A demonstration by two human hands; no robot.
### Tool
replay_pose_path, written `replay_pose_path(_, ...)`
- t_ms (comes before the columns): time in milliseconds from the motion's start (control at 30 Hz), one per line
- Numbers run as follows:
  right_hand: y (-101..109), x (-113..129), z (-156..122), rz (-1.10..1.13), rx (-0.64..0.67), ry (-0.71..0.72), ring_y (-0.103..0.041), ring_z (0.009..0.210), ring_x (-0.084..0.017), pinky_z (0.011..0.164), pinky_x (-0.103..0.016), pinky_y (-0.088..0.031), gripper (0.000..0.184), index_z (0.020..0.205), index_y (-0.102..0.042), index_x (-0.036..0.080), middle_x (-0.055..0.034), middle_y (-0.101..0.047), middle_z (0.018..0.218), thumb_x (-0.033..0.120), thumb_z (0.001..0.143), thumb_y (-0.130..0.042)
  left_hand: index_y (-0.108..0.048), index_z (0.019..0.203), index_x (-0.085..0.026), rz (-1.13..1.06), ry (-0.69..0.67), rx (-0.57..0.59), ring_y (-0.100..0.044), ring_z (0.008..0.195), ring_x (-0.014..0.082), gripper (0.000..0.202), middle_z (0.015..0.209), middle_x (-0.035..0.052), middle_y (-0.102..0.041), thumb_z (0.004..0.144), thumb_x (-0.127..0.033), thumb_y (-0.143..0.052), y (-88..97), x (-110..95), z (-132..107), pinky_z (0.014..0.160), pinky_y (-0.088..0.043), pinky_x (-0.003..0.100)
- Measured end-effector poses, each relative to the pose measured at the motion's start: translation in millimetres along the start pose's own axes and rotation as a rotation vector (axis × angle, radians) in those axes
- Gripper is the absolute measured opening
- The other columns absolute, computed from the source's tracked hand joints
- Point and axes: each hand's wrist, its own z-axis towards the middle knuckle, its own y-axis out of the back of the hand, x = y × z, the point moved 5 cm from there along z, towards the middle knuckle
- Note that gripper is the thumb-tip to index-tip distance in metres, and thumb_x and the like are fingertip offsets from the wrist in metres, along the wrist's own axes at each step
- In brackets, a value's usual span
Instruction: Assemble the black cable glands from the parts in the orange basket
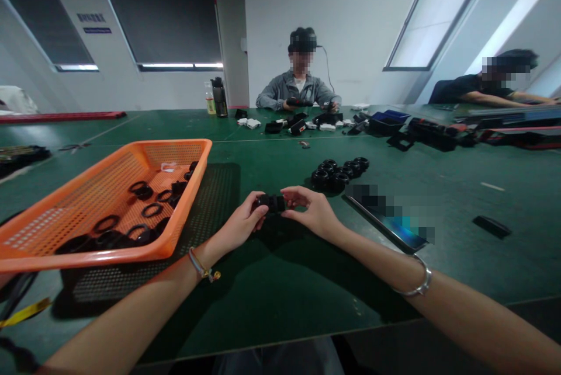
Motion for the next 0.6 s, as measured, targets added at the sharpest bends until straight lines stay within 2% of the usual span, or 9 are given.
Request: replay_pose_path(600, -0.2, 3.2, -0.5, -0.021, 0.025, -0.048, -0.067, 0.075, -0.020, 0.075, -0.036, -0.053, 0.029, 0.091, -0.069, 0.015, -0.0055, -0.072, 0.081, 0.027, 0.065, -0.069, -0.039, 0.104, -0.016, 0.025, 0.003, 0.003, -0.040, 0.044, 0.0077, 0.031, 0.053, -0.0088, -0.041, 0.081, -0.038, -0.040, 0.9, -2.8, -2.2, 0.044, -0.031, 0.019)
